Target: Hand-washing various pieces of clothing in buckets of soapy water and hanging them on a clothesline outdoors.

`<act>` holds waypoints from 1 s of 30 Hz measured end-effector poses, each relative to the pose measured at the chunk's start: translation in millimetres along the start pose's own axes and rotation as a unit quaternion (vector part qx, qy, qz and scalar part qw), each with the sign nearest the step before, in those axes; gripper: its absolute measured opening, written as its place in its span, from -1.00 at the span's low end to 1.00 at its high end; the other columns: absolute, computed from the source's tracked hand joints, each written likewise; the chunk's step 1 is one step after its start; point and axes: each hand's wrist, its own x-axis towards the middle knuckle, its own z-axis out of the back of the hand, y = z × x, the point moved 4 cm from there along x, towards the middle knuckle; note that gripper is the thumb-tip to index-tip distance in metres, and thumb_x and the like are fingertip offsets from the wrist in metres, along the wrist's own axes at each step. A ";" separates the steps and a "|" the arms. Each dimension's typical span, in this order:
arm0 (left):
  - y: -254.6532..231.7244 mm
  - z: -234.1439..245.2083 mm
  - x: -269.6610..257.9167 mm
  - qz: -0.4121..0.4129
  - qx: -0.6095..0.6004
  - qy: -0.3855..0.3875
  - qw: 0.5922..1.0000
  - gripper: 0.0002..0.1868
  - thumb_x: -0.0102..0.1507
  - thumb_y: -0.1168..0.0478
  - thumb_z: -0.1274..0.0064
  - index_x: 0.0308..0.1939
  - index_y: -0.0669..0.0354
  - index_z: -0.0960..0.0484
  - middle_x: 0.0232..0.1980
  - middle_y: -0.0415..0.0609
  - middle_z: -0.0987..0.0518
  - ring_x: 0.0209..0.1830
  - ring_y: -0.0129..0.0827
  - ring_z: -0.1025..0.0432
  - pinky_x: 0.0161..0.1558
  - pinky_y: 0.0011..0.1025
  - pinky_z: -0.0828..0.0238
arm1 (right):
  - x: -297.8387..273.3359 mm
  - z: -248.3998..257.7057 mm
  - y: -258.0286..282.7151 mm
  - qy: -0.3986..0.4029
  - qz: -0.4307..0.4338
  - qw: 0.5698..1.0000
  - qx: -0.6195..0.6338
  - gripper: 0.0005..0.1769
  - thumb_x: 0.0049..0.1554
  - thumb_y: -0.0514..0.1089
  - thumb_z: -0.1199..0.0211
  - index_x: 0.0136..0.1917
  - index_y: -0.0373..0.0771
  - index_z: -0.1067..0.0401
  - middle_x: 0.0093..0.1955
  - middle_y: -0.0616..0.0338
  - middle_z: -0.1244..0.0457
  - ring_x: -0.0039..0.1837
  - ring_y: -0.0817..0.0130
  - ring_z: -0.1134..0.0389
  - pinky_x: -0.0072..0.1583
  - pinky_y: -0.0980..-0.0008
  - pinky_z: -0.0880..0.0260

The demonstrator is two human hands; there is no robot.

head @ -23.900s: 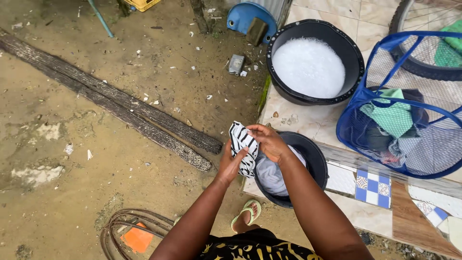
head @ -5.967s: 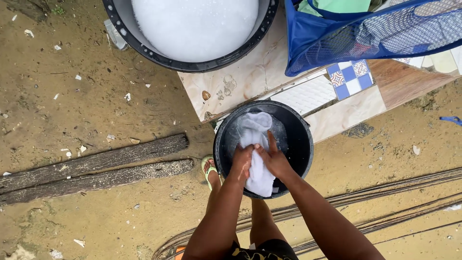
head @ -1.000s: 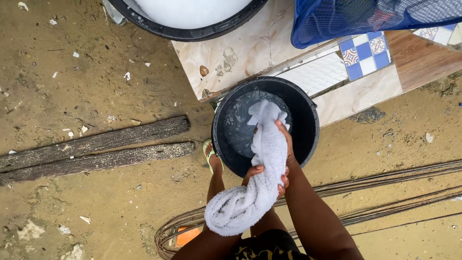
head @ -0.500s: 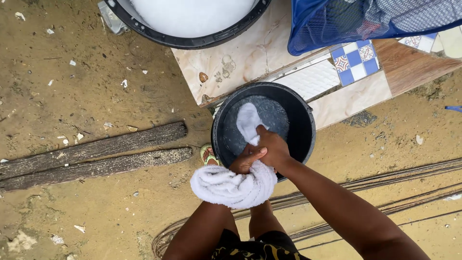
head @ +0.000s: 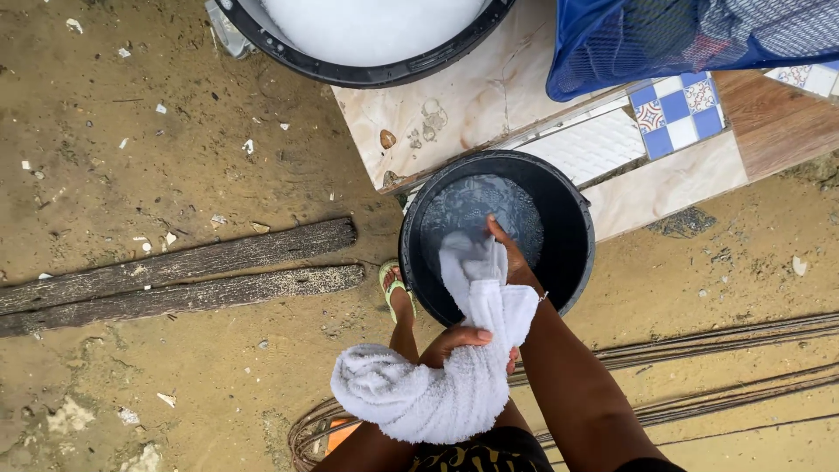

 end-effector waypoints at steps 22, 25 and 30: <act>-4.5 151.9 75.1 -0.080 -0.140 -0.062 0.985 -0.43 0.20 0.15 -0.10 0.20 0.49 -0.47 0.01 0.19 -0.60 0.03 -0.11 -0.54 0.17 -0.24 -0.48 | -166.4 -8.6 21.7 0.138 0.407 0.749 -0.505 -0.57 0.36 -0.09 0.06 0.38 -0.25 -0.44 0.45 -0.04 -0.29 0.64 0.00 -0.07 0.58 -0.16 0.36; -14.7 153.6 82.4 -0.098 -0.122 -0.060 0.986 -0.43 0.20 0.16 -0.11 0.20 0.48 -0.47 0.01 0.19 -0.60 0.03 -0.12 -0.54 0.16 -0.24 -0.49 | -122.7 8.8 31.3 0.175 0.297 0.938 -0.026 -0.62 0.40 -0.01 -0.24 0.25 -0.37 -0.32 0.36 -0.38 -0.14 0.54 -0.30 -0.12 0.65 -0.32 -0.06; -27.9 177.4 59.0 -0.109 -0.102 -0.063 0.987 -0.43 0.20 0.17 -0.12 0.20 0.48 -0.47 0.00 0.18 -0.60 0.02 -0.12 -0.54 0.15 -0.24 -0.49 | -125.0 -37.6 60.7 0.262 0.247 0.932 0.038 -0.28 0.10 0.18 -0.39 0.41 -0.01 -0.20 0.48 0.03 0.00 0.49 -0.01 -0.05 0.45 -0.09 -0.11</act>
